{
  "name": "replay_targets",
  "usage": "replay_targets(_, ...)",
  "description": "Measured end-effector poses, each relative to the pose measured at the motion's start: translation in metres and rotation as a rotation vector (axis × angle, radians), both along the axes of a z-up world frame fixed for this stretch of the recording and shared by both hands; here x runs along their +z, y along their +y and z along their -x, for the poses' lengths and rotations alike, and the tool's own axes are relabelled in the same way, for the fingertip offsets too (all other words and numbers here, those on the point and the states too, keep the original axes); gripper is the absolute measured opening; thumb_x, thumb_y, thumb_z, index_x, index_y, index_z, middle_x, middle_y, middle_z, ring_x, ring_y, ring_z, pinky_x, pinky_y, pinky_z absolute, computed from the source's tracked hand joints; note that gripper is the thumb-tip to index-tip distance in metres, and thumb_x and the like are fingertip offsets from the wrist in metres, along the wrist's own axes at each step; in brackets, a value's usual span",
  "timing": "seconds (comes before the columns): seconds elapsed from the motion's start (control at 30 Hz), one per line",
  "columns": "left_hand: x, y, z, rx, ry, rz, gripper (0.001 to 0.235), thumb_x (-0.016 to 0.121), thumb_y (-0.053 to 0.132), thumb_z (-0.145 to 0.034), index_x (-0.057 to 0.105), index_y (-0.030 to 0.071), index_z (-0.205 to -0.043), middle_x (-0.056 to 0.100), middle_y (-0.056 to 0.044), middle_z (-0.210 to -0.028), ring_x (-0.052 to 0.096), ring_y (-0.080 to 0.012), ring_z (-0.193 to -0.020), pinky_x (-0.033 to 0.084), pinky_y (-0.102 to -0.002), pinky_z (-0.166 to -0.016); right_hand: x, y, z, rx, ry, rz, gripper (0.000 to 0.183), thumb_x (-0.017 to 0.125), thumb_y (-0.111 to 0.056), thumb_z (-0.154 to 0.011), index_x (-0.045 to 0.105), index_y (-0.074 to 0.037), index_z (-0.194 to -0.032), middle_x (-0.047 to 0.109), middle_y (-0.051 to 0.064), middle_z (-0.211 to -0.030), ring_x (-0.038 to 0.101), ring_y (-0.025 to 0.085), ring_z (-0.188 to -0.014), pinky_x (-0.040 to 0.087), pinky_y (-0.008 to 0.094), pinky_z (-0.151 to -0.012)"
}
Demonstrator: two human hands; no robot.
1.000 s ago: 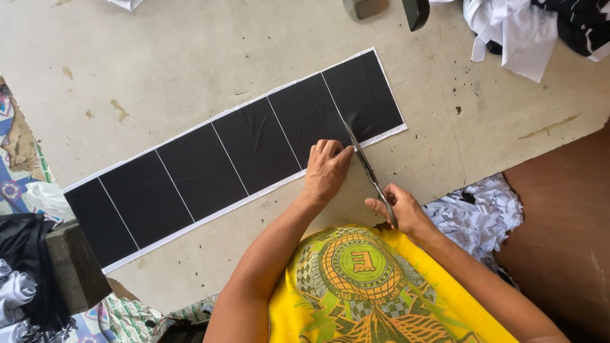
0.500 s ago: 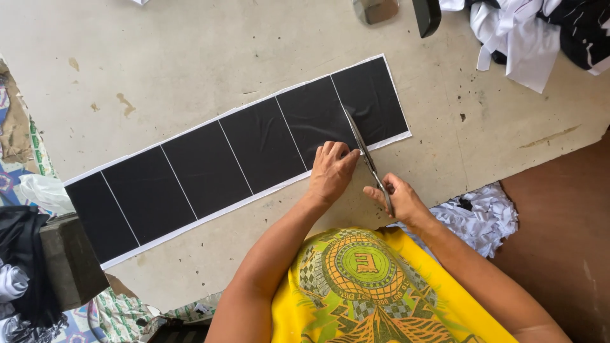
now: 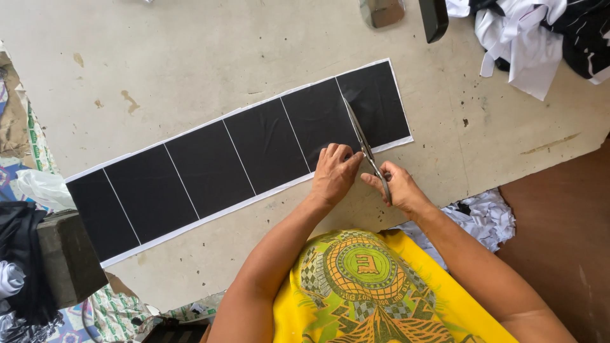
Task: A worker uses industrial scissors to cut multiple rectangular pieces of fabric from a pre-marked strip on a cutting table.
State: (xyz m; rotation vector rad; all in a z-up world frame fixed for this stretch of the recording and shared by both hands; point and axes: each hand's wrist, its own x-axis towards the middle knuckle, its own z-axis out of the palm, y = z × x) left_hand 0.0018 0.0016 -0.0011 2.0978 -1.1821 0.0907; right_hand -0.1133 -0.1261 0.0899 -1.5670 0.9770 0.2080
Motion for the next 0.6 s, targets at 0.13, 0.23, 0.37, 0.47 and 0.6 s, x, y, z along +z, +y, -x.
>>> replay_targets(0.13,-0.005,0.001,0.001,-0.013,0.005,-0.003,0.009,0.059,0.024,-0.100,0.068,0.023,-0.100,0.053,-0.003,-0.092,0.055,-0.0232,-0.095,0.047,-0.037,-0.082,-0.010,-0.007,-0.013,0.032,0.011,0.014,0.051,0.084,-0.048,-0.086,0.058,-0.004,-0.088,0.050,0.007,-0.053,0.054,0.015,-0.043,0.044,0.024,-0.038)
replay_targets(0.23,-0.004,0.000,0.000,-0.017,0.018,-0.029,0.010,0.057,0.024,-0.101,0.067,0.024,-0.098,0.052,-0.002,-0.092,0.053,-0.0223,-0.096,0.047,-0.036,-0.084,-0.008,-0.009,-0.026,0.044,0.017,0.015,0.051,0.083,-0.050,-0.087,0.059,-0.005,-0.090,0.049,0.006,-0.056,0.054,0.015,-0.045,0.044,0.025,-0.040)
replay_targets(0.37,-0.014,-0.002,0.001,0.005,-0.024,-0.007,0.012,0.057,0.025,-0.101,0.067,0.024,-0.095,0.051,-0.002,-0.090,0.054,-0.0230,-0.094,0.048,-0.037,-0.084,-0.005,-0.005,-0.036,0.013,-0.013,0.028,0.047,0.084,-0.043,-0.088,0.057,-0.004,-0.088,0.046,0.004,-0.055,0.051,0.013,-0.042,0.041,0.022,-0.038)
replay_targets(0.47,-0.015,-0.002,0.001,0.005,-0.023,0.008,0.013,0.057,0.025,-0.101,0.067,0.024,-0.094,0.051,-0.003,-0.090,0.055,-0.0230,-0.094,0.048,-0.037,-0.084,-0.005,-0.005,-0.036,-0.001,-0.036,0.016,0.044,0.084,-0.038,-0.089,0.056,-0.004,-0.086,0.044,0.003,-0.053,0.050,0.011,-0.040,0.041,0.020,-0.037)
replay_targets(0.6,-0.012,0.000,0.001,0.004,-0.019,0.014,0.017,0.059,0.021,-0.099,0.065,0.021,-0.083,0.054,-0.005,-0.089,0.056,-0.0242,-0.092,0.048,-0.038,-0.083,-0.017,-0.012,-0.037,0.018,-0.012,0.019,0.046,0.083,-0.043,-0.089,0.057,-0.005,-0.088,0.049,0.005,-0.054,0.054,0.013,-0.043,0.044,0.022,-0.037)
